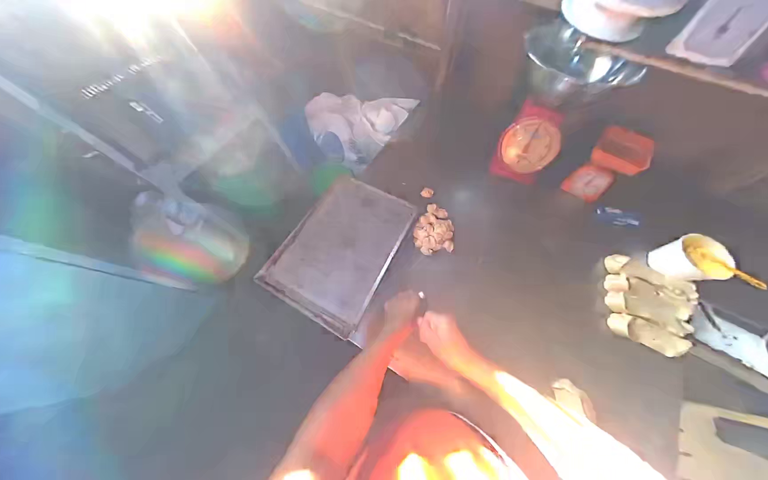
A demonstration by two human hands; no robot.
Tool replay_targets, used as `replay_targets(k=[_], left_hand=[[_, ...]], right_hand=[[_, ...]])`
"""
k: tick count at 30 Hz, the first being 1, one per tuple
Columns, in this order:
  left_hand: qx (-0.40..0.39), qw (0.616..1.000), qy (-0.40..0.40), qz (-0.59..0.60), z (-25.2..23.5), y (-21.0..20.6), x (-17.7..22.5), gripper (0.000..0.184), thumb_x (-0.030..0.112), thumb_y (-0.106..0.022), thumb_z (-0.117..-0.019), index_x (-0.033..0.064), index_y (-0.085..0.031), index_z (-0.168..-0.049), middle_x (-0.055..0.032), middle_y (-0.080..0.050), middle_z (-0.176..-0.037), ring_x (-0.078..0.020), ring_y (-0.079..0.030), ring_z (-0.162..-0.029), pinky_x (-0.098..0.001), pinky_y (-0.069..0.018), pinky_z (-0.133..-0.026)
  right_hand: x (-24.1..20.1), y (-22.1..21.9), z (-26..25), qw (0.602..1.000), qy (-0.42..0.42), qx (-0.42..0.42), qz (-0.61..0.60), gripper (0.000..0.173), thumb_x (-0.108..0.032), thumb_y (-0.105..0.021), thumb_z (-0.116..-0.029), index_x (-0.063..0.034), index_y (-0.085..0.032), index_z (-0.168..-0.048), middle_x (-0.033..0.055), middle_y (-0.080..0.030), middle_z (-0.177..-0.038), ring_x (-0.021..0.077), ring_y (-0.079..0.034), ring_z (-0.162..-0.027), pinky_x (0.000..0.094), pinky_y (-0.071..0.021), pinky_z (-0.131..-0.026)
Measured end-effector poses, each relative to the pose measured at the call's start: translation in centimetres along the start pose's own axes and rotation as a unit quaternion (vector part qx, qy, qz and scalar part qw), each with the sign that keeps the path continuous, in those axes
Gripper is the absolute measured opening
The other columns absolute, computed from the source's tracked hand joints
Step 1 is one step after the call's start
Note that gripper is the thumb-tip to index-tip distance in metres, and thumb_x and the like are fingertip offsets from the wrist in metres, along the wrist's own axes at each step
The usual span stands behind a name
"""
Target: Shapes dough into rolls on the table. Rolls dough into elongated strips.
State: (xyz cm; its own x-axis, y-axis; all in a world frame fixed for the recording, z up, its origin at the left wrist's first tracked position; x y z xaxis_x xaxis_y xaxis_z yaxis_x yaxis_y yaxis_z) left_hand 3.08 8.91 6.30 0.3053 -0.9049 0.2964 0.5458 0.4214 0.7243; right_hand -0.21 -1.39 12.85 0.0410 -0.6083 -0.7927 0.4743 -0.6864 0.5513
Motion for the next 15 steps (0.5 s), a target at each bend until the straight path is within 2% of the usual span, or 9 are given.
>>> replay_targets(k=[2,4,6,8,9,10,12,14,15], left_hand=[[0.020,0.997,0.030,0.063,-0.7,1.8,-1.3,0.046,0.045,-0.051,-0.1002,0.0052,-0.069,-0.115,-0.0196,-0.070,-0.116,-0.0384,-0.068,-0.110,-0.0627,-0.0537,-0.085],[0.075,0.988,-0.055,0.125,-0.5,2.7,0.2,0.050,0.039,-0.069,-0.0897,0.0046,-0.064,-0.126,-0.0174,-0.070,-0.118,-0.0351,-0.068,-0.111,-0.0590,-0.0541,-0.092],[0.113,0.961,-0.163,0.190,0.0,2.6,2.2,0.071,0.029,-0.079,-0.0836,0.0009,-0.051,-0.143,-0.0184,-0.063,-0.133,-0.0318,-0.062,-0.123,-0.0535,-0.0496,-0.105],[0.100,0.952,-0.204,0.207,0.2,2.3,2.6,0.086,0.027,-0.078,-0.0841,0.0001,-0.037,-0.155,-0.0202,-0.065,-0.131,-0.0317,-0.065,-0.119,-0.0519,-0.0513,-0.105],[0.077,0.953,-0.209,0.206,0.2,1.9,2.5,0.075,0.028,-0.078,-0.0838,-0.0005,-0.047,-0.147,-0.0187,-0.071,-0.115,-0.0308,-0.070,-0.106,-0.0523,-0.0556,-0.096],[0.037,0.956,-0.205,0.208,0.4,1.0,2.5,0.051,0.030,-0.076,-0.0850,-0.0008,-0.064,-0.124,-0.0164,-0.073,-0.101,-0.0292,-0.071,-0.094,-0.0527,-0.0572,-0.088],[-0.058,0.956,-0.181,0.222,1.4,-1.0,2.6,0.030,0.031,-0.064,-0.0957,0.0017,-0.069,-0.097,-0.0098,-0.069,-0.082,-0.0216,-0.067,-0.076,-0.0462,-0.0554,-0.073],[-0.049,0.964,-0.140,0.221,2.1,-0.1,3.1,0.030,0.029,-0.055,-0.1007,0.0029,-0.069,-0.094,-0.0086,-0.071,-0.079,-0.0190,-0.070,-0.070,-0.0418,-0.0597,-0.067],[-0.015,0.976,-0.118,0.184,2.3,1.1,3.7,0.033,0.031,-0.053,-0.1015,0.0029,-0.070,-0.097,-0.0129,-0.071,-0.088,-0.0258,-0.071,-0.081,-0.0491,-0.0579,-0.076]], right_hand=[[-3.0,1.7,-0.6,0.998,0.046,0.042,0.008,0.039,-0.035,-0.046,-0.1058,-0.0043,-0.066,-0.092,0.0076,-0.062,-0.075,0.0184,-0.063,-0.070,0.0383,-0.0549,-0.068],[-2.8,5.0,-4.0,0.997,0.022,0.060,0.040,0.050,-0.047,-0.050,-0.1042,-0.0048,-0.068,-0.124,0.0147,-0.067,-0.117,0.0245,-0.067,-0.105,0.0431,-0.0551,-0.096],[0.5,4.4,-6.4,0.997,0.010,0.035,0.062,0.066,-0.059,-0.044,-0.1027,-0.0119,-0.056,-0.147,0.0139,-0.053,-0.148,0.0261,-0.054,-0.134,0.0450,-0.0429,-0.115],[2.1,2.6,-5.2,0.996,0.038,0.074,0.027,0.050,-0.048,-0.044,-0.1064,-0.0066,-0.070,-0.119,0.0138,-0.070,-0.114,0.0236,-0.067,-0.106,0.0434,-0.0547,-0.096],[2.2,2.3,-4.1,0.995,0.057,0.081,0.013,0.042,-0.038,-0.045,-0.1075,-0.0050,-0.070,-0.111,0.0119,-0.071,-0.103,0.0207,-0.069,-0.098,0.0403,-0.0563,-0.092],[2.2,2.6,-2.9,0.993,0.074,0.092,0.003,0.035,-0.030,-0.047,-0.1073,-0.0046,-0.071,-0.109,0.0101,-0.072,-0.101,0.0178,-0.069,-0.097,0.0370,-0.0568,-0.092],[1.4,3.7,-1.3,0.985,0.119,0.125,0.013,0.031,-0.024,-0.048,-0.1068,-0.0051,-0.072,-0.109,0.0085,-0.072,-0.102,0.0145,-0.070,-0.098,0.0326,-0.0575,-0.093],[-0.1,4.5,-2.0,0.980,0.140,0.117,0.077,0.036,-0.031,-0.046,-0.1078,-0.0051,-0.070,-0.114,0.0111,-0.070,-0.109,0.0182,-0.067,-0.106,0.0337,-0.0552,-0.097],[-0.1,4.6,-3.1,0.982,0.117,0.091,0.114,0.043,-0.038,-0.042,-0.1086,-0.0044,-0.068,-0.117,0.0132,-0.067,-0.112,0.0218,-0.065,-0.109,0.0367,-0.0534,-0.099]])
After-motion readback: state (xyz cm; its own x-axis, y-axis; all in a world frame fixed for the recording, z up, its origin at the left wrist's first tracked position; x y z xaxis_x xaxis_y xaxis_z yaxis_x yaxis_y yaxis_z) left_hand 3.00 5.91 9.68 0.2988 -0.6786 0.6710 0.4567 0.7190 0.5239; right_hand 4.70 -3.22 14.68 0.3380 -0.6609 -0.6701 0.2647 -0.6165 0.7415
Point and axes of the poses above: each hand's wrist, its own z-axis away from the middle knuckle, its own y-axis out of the back of the hand, x = y × z, the point moved 9 cm from there along -z, towards the middle knuckle
